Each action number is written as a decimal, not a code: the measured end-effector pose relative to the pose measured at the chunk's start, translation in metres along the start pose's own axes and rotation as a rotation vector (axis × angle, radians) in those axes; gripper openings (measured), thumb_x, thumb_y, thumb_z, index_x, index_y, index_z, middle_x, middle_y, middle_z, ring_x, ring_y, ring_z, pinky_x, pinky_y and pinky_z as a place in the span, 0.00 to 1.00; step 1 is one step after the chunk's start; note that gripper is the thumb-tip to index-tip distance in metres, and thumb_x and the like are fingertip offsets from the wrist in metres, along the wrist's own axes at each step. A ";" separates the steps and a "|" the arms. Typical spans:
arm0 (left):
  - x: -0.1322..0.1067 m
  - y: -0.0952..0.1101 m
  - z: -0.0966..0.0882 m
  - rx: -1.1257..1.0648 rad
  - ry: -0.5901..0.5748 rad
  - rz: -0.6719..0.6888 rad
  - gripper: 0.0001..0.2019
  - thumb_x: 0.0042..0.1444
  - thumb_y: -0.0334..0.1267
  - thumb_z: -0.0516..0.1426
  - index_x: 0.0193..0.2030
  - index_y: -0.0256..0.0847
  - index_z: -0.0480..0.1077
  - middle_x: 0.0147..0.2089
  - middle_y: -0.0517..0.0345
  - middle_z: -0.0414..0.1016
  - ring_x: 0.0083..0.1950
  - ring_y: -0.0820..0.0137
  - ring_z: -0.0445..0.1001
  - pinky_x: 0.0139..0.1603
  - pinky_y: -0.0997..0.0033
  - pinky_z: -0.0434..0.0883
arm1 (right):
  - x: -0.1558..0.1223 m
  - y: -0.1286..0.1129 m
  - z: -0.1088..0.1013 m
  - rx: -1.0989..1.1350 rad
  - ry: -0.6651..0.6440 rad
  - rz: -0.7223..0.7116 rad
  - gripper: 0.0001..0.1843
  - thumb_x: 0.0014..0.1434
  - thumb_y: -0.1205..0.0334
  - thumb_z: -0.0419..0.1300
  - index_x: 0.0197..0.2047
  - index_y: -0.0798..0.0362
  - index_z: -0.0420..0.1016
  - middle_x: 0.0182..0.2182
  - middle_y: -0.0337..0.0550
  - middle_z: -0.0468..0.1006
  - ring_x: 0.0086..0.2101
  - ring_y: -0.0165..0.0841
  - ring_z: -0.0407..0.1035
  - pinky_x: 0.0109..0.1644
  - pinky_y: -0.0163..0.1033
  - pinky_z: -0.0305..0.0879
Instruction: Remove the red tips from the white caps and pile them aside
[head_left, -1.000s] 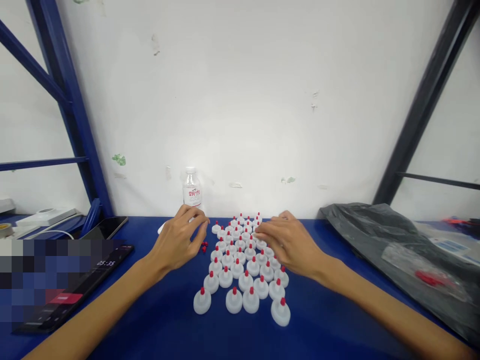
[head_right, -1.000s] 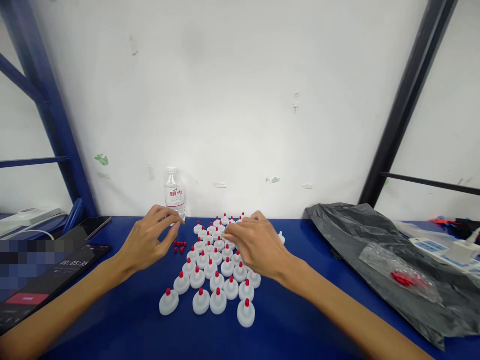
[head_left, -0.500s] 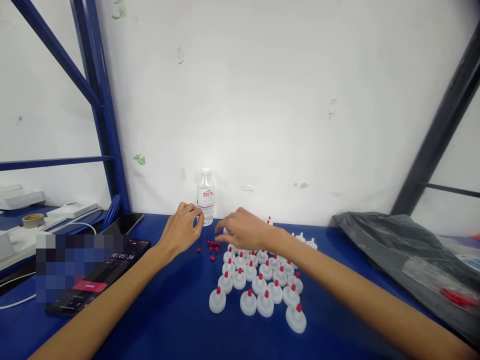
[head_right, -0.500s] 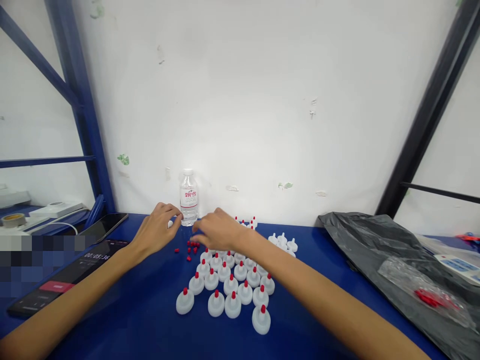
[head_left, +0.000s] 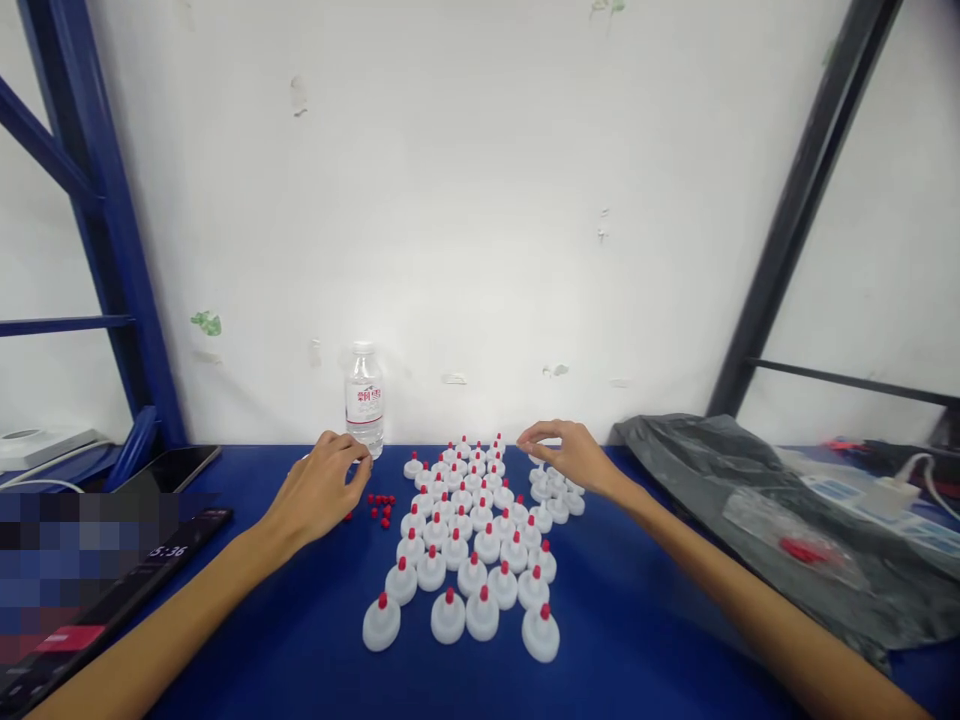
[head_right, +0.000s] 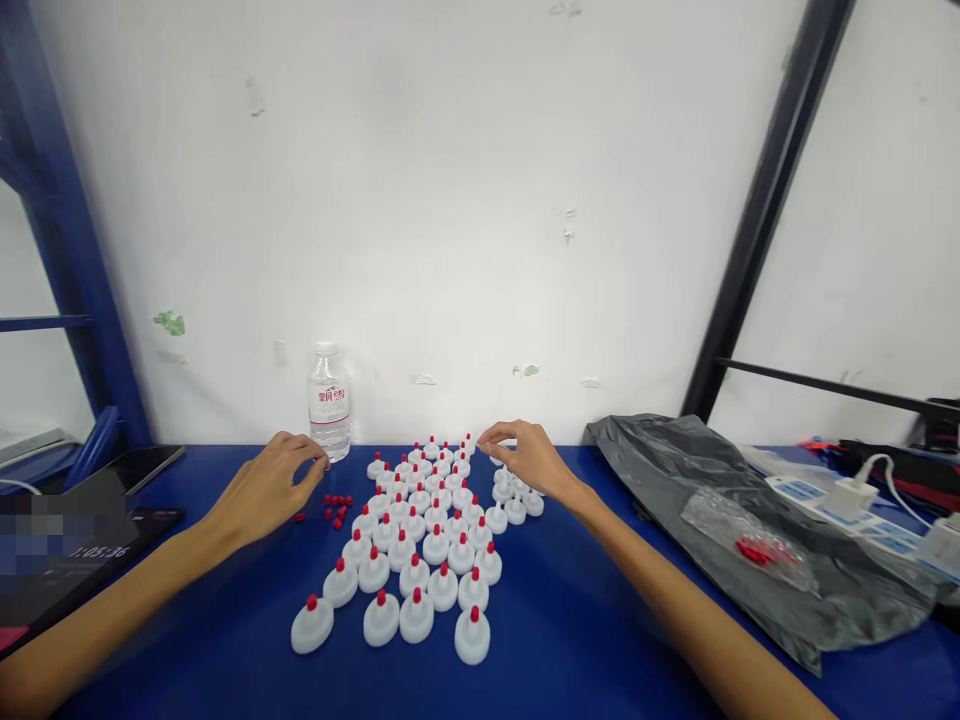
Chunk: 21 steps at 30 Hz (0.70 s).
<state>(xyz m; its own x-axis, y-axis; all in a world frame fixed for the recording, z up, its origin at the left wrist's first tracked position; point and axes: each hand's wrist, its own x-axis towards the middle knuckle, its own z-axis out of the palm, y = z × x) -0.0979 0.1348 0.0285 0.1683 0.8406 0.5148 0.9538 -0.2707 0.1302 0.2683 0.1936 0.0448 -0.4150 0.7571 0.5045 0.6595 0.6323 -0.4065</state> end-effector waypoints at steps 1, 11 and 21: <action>0.000 0.000 0.000 -0.001 -0.002 -0.002 0.17 0.65 0.42 0.45 0.36 0.45 0.74 0.46 0.52 0.78 0.53 0.56 0.70 0.43 0.60 0.72 | -0.003 0.002 0.002 0.025 -0.003 0.011 0.09 0.62 0.55 0.60 0.39 0.48 0.79 0.38 0.40 0.84 0.41 0.37 0.77 0.45 0.39 0.69; 0.002 0.002 -0.002 -0.015 -0.032 0.003 0.18 0.64 0.44 0.44 0.36 0.45 0.75 0.45 0.52 0.79 0.53 0.55 0.71 0.45 0.58 0.72 | -0.012 0.009 0.026 0.065 -0.079 0.028 0.05 0.60 0.59 0.64 0.37 0.50 0.76 0.34 0.40 0.85 0.36 0.36 0.79 0.40 0.38 0.69; 0.001 0.006 -0.001 -0.029 -0.046 0.008 0.19 0.64 0.45 0.45 0.36 0.45 0.75 0.45 0.53 0.79 0.53 0.55 0.71 0.45 0.58 0.73 | -0.014 -0.005 0.014 -0.084 -0.097 -0.077 0.12 0.66 0.54 0.58 0.43 0.49 0.81 0.41 0.44 0.83 0.45 0.40 0.73 0.52 0.44 0.62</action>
<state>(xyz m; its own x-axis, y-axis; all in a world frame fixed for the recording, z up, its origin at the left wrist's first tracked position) -0.0922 0.1337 0.0309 0.1875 0.8592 0.4761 0.9449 -0.2901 0.1514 0.2617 0.1826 0.0289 -0.5225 0.7216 0.4542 0.6719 0.6764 -0.3018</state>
